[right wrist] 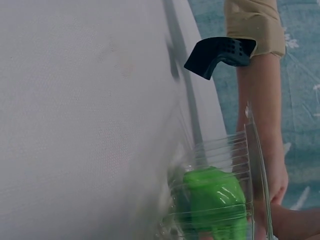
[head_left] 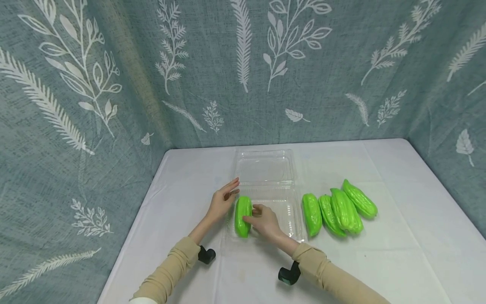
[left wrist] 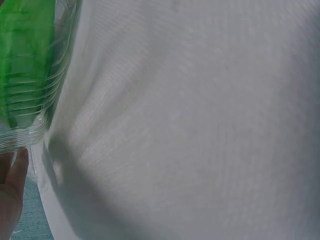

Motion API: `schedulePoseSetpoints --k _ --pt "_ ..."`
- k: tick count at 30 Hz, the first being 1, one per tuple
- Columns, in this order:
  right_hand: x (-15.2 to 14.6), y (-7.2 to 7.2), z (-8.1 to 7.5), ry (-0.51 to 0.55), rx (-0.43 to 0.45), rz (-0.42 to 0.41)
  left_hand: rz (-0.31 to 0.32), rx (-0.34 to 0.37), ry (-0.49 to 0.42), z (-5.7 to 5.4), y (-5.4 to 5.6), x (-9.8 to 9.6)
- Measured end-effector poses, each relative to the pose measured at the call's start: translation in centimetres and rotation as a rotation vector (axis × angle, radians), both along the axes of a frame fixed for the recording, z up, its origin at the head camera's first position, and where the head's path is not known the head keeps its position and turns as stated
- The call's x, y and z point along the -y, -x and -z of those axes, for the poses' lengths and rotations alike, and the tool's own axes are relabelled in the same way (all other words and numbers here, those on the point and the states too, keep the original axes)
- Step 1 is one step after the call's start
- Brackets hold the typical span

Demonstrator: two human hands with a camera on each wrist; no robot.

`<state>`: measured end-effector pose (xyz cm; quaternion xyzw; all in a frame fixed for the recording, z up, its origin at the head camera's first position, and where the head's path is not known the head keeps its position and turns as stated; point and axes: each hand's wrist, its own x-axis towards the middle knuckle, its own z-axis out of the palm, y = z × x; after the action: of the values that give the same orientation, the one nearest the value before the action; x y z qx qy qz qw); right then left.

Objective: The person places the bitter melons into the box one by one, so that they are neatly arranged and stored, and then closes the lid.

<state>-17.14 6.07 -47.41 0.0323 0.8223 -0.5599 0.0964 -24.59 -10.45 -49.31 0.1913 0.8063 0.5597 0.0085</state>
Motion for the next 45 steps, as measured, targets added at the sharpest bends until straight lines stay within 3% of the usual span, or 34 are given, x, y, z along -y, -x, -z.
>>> schedulePoseSetpoints --k 4,11,13,23,35,43,45 --pt "-0.2 0.0 -0.1 -0.002 -0.007 0.003 -0.003 -0.014 0.017 -0.3 -0.1 -0.1" --pt "-0.5 0.1 -0.2 0.023 -0.017 -0.001 0.025 0.022 -0.006 -3.0 -1.3 -0.4" --pt "-0.7 0.1 -0.2 0.028 -0.026 -0.006 0.028 0.023 0.001 -3.1 -1.4 -0.4" --pt "-1.6 0.1 -0.7 0.032 -0.113 -0.074 0.0 0.019 0.003 -0.1 -0.1 0.1" --pt "-2.2 0.3 -2.0 0.002 -0.174 -0.132 -0.007 0.028 0.004 -0.1 -0.1 0.1" --pt "-3.3 0.2 -3.0 -0.051 -0.248 -0.112 0.001 0.037 -0.001 0.0 -0.1 0.1" --pt "-3.6 0.3 -3.0 -0.057 -0.252 -0.107 0.002 0.048 0.0 -0.5 -0.3 0.1"
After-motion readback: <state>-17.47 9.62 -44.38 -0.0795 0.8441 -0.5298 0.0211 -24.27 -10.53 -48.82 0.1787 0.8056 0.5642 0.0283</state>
